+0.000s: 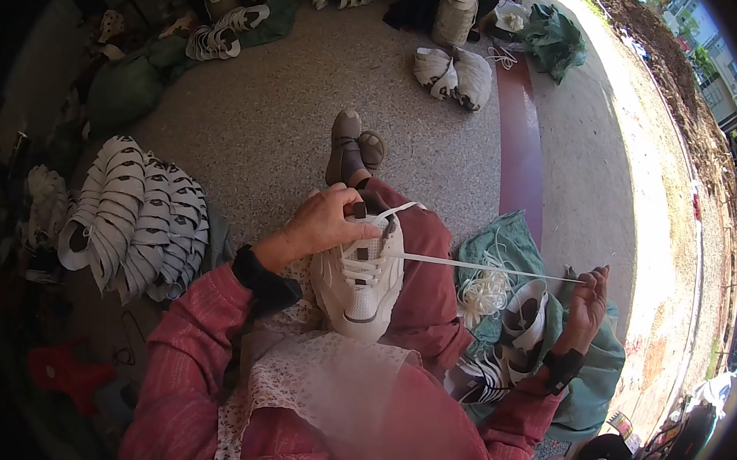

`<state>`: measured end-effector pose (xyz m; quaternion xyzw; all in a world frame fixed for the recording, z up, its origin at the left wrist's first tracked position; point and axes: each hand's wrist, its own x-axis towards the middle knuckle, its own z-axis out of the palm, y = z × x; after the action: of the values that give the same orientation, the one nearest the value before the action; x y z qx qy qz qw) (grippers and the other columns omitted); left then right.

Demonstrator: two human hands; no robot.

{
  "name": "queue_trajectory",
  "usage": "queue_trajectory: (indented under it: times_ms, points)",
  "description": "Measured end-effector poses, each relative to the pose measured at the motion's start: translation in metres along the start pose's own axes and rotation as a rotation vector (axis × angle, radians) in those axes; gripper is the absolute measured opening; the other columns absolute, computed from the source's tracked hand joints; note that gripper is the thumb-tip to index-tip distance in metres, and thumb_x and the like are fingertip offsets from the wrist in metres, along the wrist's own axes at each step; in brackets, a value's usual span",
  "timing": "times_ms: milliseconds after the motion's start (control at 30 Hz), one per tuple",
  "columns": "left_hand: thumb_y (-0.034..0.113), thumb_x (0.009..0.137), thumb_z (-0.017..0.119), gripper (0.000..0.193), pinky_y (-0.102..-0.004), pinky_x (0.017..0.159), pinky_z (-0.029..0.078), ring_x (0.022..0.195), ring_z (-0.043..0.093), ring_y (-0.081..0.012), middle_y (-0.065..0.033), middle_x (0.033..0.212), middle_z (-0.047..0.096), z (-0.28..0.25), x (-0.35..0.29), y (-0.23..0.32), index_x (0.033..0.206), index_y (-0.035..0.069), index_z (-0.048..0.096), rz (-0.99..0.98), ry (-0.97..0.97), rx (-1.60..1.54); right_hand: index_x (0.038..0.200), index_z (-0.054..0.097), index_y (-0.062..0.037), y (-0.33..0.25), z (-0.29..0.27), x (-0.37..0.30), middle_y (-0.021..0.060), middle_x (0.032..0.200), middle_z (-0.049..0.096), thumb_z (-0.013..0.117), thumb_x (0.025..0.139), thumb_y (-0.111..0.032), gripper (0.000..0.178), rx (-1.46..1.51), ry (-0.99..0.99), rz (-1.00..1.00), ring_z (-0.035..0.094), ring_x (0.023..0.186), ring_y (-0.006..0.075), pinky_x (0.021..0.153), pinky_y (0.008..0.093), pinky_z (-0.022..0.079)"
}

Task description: The person sits on the floor and threads a white shoelace through the eyelets of a white sneaker. They pull the lace through multiple eyelets and adjust the tension repeatedly to secure the lacing.

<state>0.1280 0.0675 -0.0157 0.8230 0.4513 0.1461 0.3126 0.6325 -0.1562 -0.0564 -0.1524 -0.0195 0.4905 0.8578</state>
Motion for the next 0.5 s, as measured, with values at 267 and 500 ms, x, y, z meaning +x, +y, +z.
queue_trajectory:
  times_ms: [267,500]
  points:
    - [0.035,0.076,0.085,0.060,-0.0357,0.089,0.050,0.100,0.064,-0.0220,-0.0157,0.106,0.068,-0.010,-0.007,0.001,0.117,-0.001,0.060,-0.020,-0.298,-0.255,0.131,0.061,-0.0002,0.158,0.083,-0.031,0.0040,0.099,0.070,0.061,0.101,-0.011,0.032,-0.958,-0.007,0.031,0.051,0.067,0.0034,0.057,0.0180,0.041]
    - [0.015,0.086,0.074,0.041,-0.0311,0.088,0.050,0.098,0.066,-0.0171,-0.0099,0.107,0.069,0.000,0.017,-0.027,0.120,-0.001,0.057,-0.187,-0.551,-0.788,0.103,0.075,-0.0028,0.270,0.126,-0.064,0.0035,0.088,0.068,0.072,0.089,-0.003,0.015,-1.664,-0.700,-0.044,0.059,0.073,0.0097,0.062,0.0266,0.047]
